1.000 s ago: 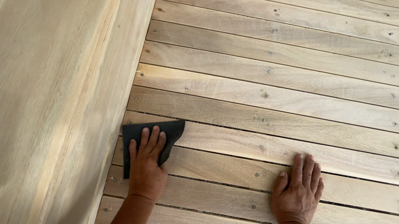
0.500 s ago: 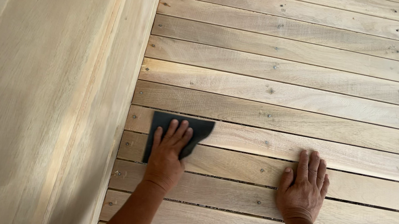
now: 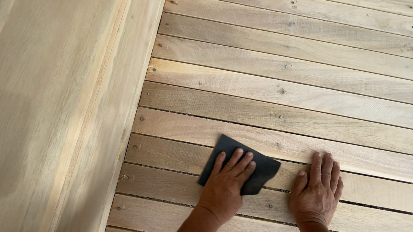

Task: The person sands the slatted wooden surface of a large frame structure by hand, rubbing a sheet of sandpaper back and forth across the planks while steadying the wood with the other hand. They work across different sections of the slats and later sand the edge near a corner of the structure.

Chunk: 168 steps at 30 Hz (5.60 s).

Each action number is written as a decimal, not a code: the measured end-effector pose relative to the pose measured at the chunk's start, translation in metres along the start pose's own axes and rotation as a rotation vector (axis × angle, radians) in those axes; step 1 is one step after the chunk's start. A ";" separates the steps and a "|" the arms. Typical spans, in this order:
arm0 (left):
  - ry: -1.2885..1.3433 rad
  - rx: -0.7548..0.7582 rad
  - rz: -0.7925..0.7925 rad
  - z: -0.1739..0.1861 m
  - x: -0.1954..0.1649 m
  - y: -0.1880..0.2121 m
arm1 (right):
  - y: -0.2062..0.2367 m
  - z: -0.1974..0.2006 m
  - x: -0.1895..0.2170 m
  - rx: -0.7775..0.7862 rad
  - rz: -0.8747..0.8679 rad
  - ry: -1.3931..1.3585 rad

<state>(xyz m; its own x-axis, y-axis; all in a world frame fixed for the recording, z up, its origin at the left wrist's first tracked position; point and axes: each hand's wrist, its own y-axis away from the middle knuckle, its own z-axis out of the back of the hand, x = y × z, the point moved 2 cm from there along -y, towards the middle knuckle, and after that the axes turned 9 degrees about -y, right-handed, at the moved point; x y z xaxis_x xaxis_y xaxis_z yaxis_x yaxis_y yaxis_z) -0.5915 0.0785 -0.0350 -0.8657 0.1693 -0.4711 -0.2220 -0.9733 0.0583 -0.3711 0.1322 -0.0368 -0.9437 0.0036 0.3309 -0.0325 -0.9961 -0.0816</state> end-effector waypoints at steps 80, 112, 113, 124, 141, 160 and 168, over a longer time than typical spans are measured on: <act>-0.250 -0.237 0.626 0.045 0.091 0.054 | -0.004 -0.008 0.005 0.008 0.005 -0.017; -0.249 -0.312 0.511 0.025 0.088 0.097 | -0.002 -0.008 -0.015 0.166 0.089 0.104; -0.257 -0.280 0.643 0.026 0.088 0.097 | 0.000 -0.009 -0.014 0.169 0.072 0.111; -0.168 -0.116 0.202 -0.024 0.003 0.059 | 0.032 -0.010 -0.017 0.138 0.159 0.088; -0.122 -0.019 0.014 -0.025 -0.021 0.061 | 0.060 0.005 -0.046 0.082 -0.059 0.110; -0.016 0.270 -0.005 -0.037 -0.065 0.080 | 0.091 0.024 -0.061 0.030 -0.202 0.061; -0.276 -0.194 0.532 0.028 0.093 0.119 | 0.096 0.025 -0.054 0.026 -0.197 0.062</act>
<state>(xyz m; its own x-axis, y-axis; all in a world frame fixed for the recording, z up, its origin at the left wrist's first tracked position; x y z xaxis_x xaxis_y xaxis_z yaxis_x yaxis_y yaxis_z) -0.7105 -0.0169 -0.0474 -0.9249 -0.3374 -0.1755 0.3340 -0.9413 0.0498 -0.3154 0.0346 -0.0385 -0.9384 0.2033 0.2794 -0.2108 -0.9775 0.0033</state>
